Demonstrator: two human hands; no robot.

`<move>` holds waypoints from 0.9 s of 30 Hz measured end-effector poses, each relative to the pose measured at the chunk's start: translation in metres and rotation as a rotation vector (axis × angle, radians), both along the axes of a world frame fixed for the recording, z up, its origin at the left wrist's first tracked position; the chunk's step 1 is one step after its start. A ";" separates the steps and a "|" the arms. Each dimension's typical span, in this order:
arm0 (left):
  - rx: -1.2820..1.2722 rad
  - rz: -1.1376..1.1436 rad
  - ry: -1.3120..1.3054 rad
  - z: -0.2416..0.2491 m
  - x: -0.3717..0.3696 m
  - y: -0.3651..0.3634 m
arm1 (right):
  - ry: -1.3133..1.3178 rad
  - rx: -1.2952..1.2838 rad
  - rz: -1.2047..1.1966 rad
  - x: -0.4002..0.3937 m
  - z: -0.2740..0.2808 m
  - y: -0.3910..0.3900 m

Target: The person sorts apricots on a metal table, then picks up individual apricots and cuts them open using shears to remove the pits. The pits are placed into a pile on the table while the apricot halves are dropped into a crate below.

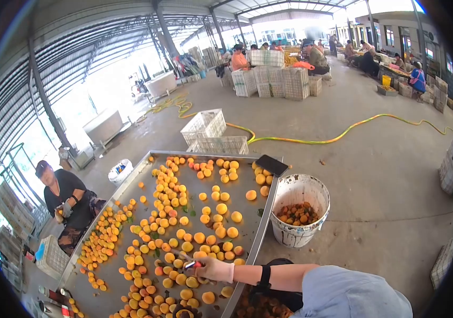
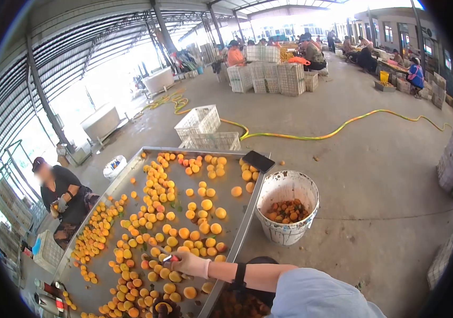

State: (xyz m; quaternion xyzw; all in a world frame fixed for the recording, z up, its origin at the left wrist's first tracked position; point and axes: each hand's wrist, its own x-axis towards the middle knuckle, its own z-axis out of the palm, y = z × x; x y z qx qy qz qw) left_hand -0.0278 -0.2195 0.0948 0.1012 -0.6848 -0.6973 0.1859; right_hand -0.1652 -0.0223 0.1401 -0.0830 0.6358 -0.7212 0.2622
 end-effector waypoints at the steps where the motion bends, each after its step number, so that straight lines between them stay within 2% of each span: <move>1: 0.043 -0.029 -0.005 -0.001 0.001 -0.003 | 0.106 -0.059 -0.089 -0.006 -0.005 -0.001; 4: 0.195 -0.118 -0.007 -0.008 0.002 -0.013 | 0.128 -0.107 -0.321 -0.024 0.008 0.016; 6: 0.311 -0.180 0.003 -0.014 0.003 -0.023 | 0.146 -0.219 -0.398 -0.021 0.048 0.035; 7: 0.374 -0.218 0.007 -0.019 0.003 -0.028 | 0.146 -0.220 -0.395 -0.027 0.057 0.044; 9: 0.494 -0.288 0.021 -0.028 0.004 -0.040 | 0.178 -0.396 -0.475 -0.039 0.064 0.054; 12: 0.658 -0.356 0.013 -0.038 0.003 -0.047 | 0.198 -0.456 -0.492 -0.039 0.064 0.047; 15: 0.896 -0.460 0.035 -0.051 -0.004 -0.049 | 0.168 -0.391 -0.369 -0.022 0.052 0.024; 17: 1.196 -0.674 0.089 -0.065 -0.007 -0.057 | 0.145 -0.337 -0.301 -0.017 0.039 0.011; 19: 1.333 -0.855 0.114 -0.074 -0.011 -0.060 | 0.071 -0.375 -0.176 -0.020 0.023 -0.002; 21: 1.129 -0.689 0.042 -0.066 -0.015 -0.053 | 0.054 -0.341 -0.208 -0.019 0.025 -0.012; 23: 0.719 -0.344 -0.087 -0.052 -0.015 -0.039 | 0.002 -0.261 -0.264 -0.025 0.012 -0.024; 24: 0.515 -0.143 -0.167 -0.041 -0.009 -0.032 | 0.117 -0.310 -0.324 -0.032 -0.004 -0.031; 25: 0.890 -0.144 -0.101 -0.034 -0.016 -0.021 | 0.132 -0.450 -0.427 -0.039 -0.022 -0.040; 26: 0.917 -0.100 -0.148 -0.032 -0.018 -0.021 | 0.124 -0.415 -0.419 -0.038 -0.030 -0.042; 27: 0.886 -0.068 -0.212 -0.027 -0.018 -0.017 | 0.134 -0.256 -0.353 -0.033 -0.031 -0.038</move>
